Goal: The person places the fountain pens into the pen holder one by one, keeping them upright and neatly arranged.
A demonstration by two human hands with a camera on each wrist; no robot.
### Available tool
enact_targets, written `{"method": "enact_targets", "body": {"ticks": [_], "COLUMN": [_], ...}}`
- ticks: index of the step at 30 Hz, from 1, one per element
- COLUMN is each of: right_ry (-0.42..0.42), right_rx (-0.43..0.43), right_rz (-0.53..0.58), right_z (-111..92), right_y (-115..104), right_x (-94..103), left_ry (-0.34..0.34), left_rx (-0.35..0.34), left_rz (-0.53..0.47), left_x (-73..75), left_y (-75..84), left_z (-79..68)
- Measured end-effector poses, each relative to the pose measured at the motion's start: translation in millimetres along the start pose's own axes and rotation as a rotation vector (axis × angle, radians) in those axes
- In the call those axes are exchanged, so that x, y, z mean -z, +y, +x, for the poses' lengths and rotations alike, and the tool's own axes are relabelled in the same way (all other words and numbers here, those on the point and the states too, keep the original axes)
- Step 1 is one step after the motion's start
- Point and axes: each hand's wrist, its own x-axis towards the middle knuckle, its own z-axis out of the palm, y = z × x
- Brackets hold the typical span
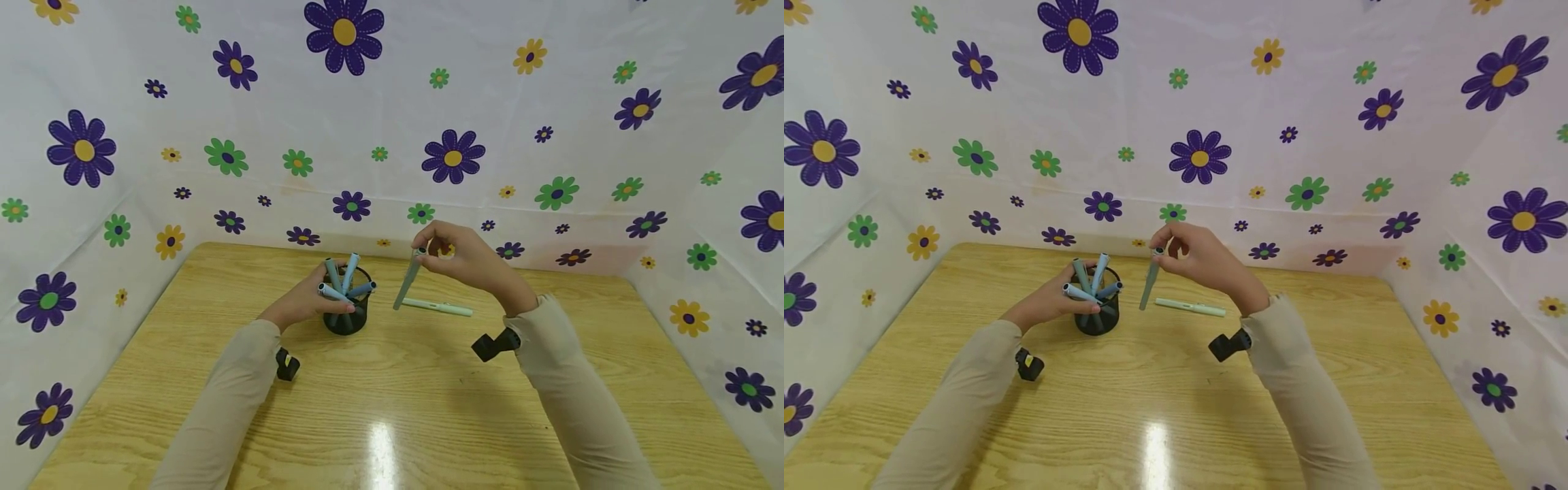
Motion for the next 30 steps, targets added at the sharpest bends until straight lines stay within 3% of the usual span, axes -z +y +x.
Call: {"method": "enact_targets", "body": {"ticks": [16, 30], "right_ry": [0.020, 0.007], "right_rx": [0.049, 0.007], "right_rz": [0.039, 0.061], "right_z": [25.5, 41.8], "right_y": [-18.6, -14.2], "right_x": [-11.7, -30.3], "left_ry": [-0.008, -0.006], "left_rx": [-0.014, -0.010], "left_rz": [-0.024, -0.033], "left_x": [0.0, -1.1], "left_y": [-0.6, -0.3], "left_z": [0.9, -0.3]}}
